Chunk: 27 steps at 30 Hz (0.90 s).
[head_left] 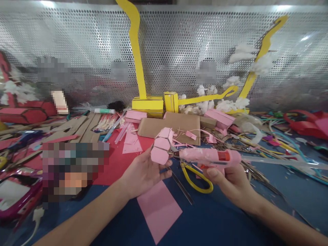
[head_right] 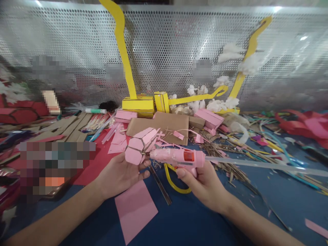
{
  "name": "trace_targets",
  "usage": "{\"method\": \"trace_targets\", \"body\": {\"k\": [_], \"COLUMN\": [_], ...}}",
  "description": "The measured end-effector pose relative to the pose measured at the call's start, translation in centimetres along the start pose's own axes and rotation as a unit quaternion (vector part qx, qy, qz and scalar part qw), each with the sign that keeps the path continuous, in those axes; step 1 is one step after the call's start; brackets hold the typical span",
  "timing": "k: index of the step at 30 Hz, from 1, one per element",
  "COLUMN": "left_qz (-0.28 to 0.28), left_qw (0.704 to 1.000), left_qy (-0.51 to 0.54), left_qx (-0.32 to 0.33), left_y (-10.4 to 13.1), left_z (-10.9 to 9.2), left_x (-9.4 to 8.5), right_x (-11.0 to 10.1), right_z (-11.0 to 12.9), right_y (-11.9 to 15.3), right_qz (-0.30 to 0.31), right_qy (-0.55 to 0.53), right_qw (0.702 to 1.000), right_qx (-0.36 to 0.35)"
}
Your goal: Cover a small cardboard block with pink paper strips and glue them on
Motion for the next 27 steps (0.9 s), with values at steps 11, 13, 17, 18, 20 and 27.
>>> {"method": "trace_targets", "body": {"k": [11,13,17,18,20,27], "left_qz": [-0.001,-0.005,-0.004,-0.004,-0.003,0.001], "left_qw": [1.000,1.000,1.000,1.000,1.000,1.000], "left_qy": [-0.003,-0.005,-0.008,-0.008,-0.010,-0.019], "left_qx": [0.011,0.013,0.019,0.019,0.018,0.016], "left_y": [0.10,0.10,0.07,0.07,0.08,0.05], "left_z": [-0.25,-0.31,-0.44,-0.44,-0.42,-0.26], "left_x": [0.38,0.34,0.31,0.30,0.32,0.20], "right_x": [0.28,0.25,0.41,0.42,0.32,0.26], "right_z": [0.43,0.51,0.56,0.59,0.71,0.55], "right_y": [0.03,-0.10,-0.16,-0.14,-0.11,-0.07], "right_qz": [0.019,0.015,0.020,0.020,0.014,0.011], "right_qy": [-0.006,-0.007,-0.002,-0.002,-0.007,-0.005], "right_qw": [0.999,1.000,1.000,1.000,1.000,1.000], "right_qx": [-0.028,-0.026,-0.022,-0.022,-0.025,-0.021]}}
Point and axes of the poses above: each hand's wrist, its own y-axis away from the middle knuckle, its own x-axis out of the palm, z = x × y, the point moved 10 cm from there along -y, towards the middle knuckle
